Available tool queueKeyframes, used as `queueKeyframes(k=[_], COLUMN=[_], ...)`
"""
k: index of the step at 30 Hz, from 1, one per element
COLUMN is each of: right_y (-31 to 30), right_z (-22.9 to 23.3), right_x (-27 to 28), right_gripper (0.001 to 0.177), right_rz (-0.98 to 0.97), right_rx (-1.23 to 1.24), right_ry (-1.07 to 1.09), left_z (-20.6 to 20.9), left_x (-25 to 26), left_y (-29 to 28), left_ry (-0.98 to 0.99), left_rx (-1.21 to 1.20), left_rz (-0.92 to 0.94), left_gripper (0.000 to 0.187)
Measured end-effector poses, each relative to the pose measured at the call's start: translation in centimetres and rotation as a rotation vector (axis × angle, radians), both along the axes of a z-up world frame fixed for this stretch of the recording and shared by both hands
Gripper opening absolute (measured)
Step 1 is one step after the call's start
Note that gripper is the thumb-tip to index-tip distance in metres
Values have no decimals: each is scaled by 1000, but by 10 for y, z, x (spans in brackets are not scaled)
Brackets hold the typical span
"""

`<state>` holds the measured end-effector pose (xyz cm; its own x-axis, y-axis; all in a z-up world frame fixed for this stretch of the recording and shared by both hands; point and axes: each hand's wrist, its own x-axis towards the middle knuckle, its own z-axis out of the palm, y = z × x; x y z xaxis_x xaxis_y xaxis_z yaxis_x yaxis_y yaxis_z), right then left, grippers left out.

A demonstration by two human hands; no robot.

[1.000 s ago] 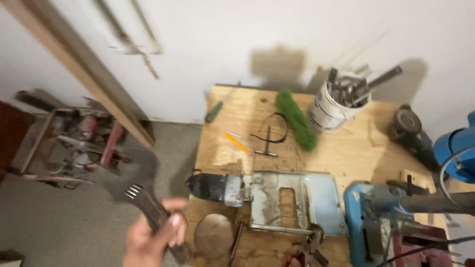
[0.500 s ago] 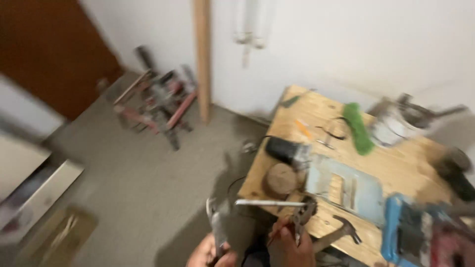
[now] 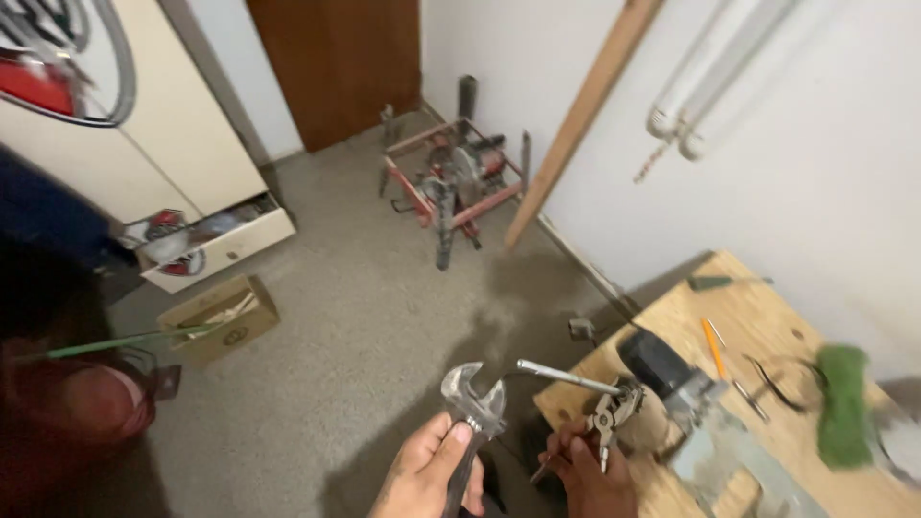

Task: Assemble and adjust mechanical components on a workbench using hand tools like pliers and wrenches.

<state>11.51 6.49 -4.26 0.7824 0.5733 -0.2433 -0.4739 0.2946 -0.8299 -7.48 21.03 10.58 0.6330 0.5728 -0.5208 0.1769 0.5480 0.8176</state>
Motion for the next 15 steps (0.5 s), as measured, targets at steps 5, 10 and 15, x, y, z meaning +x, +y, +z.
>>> queueKeyframes(k=[5, 10, 15], right_y=[28, 43, 70], right_z=[-15, -57, -79], right_x=[35, 80, 103], right_gripper=[22, 17, 12], right_rz=[22, 287, 378], right_rx=[-269, -157, -192], right_ry=[151, 153, 108], left_z=[-29, -39, -58], left_x=[27, 49, 59], left_y=[6, 10, 15], left_ry=[169, 74, 19], left_rx=[70, 90, 207], left_rz=[201, 222, 385], left_gripper=[59, 38, 42])
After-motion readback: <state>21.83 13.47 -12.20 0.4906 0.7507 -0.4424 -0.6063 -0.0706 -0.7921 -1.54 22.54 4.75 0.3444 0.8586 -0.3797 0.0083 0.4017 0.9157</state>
